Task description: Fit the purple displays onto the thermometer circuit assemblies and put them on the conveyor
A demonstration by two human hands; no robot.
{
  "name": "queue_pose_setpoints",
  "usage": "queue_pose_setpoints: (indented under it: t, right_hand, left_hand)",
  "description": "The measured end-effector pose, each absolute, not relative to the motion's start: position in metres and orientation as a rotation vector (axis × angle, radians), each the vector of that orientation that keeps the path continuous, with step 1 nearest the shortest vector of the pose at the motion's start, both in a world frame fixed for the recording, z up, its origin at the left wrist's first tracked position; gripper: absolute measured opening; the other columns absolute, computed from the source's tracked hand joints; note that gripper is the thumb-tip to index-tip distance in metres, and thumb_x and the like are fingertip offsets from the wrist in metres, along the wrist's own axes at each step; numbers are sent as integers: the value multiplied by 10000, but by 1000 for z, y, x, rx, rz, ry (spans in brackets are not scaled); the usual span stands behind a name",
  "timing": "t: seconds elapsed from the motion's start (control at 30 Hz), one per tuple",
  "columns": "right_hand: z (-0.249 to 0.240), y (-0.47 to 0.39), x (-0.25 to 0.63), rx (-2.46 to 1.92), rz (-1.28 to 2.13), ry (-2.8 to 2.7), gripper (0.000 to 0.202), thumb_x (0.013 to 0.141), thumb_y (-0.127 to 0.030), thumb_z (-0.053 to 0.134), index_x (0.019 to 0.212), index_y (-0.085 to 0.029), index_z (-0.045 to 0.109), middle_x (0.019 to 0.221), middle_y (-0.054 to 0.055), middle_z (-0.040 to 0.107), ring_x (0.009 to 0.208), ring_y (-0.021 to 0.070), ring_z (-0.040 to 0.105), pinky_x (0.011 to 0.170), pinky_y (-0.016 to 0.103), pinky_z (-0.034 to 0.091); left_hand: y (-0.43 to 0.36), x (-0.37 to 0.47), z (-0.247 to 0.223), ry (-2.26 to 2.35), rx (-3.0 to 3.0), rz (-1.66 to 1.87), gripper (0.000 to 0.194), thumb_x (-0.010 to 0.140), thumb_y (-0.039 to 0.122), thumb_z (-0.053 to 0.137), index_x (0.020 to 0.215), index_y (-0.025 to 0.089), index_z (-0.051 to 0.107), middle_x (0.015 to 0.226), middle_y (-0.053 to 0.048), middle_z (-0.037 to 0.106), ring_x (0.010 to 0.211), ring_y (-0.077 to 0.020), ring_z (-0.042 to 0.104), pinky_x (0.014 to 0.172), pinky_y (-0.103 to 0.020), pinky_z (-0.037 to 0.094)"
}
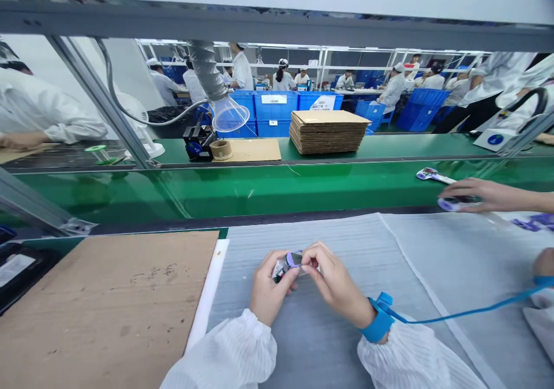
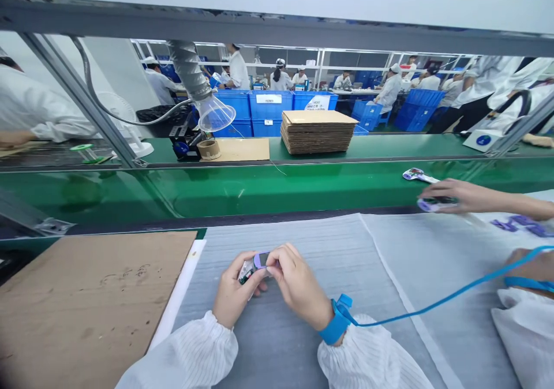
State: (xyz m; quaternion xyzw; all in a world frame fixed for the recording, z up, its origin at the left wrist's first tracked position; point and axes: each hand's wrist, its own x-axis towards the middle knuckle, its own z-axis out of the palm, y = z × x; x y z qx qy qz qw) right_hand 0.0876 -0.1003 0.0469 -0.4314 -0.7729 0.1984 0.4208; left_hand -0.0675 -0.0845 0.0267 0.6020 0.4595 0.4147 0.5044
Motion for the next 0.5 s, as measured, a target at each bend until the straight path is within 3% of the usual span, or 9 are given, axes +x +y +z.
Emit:
queue_pose_setpoints:
  t: [0.2,0.33,0.5]
  right_hand:
    - [44,-102,79,-1072,504,-1783,59,859,-161,459,900,-200,443,839,42,497,769,166,474,673,296,415]
    - [42,-103,68,-1211,495,-1540,336,747,-246,642,1002,-203,426,953,54,508,831,179,488,712,310,421]
    - [41,-104,54,-1306,486,-1405,388,686,-206,665,994,-204,430,964,51,522,866,188,507,727,318,421]
  left_hand:
    - [-83,-71,28,1171,1486,1122,270,790,340,573,1012,190,540,925,-47,584,615,-139,593,524,-248,490]
    - [-83,-72,30,1202,1767,1354,201,794,252,570,989,206,570,950,-47,557,887,-189,553,765,-293,449]
    - [-89,-66,30,1204,1871,1393,207,810,197,524,1011,227,561,945,-48,528,888,-186,530,750,-286,431]
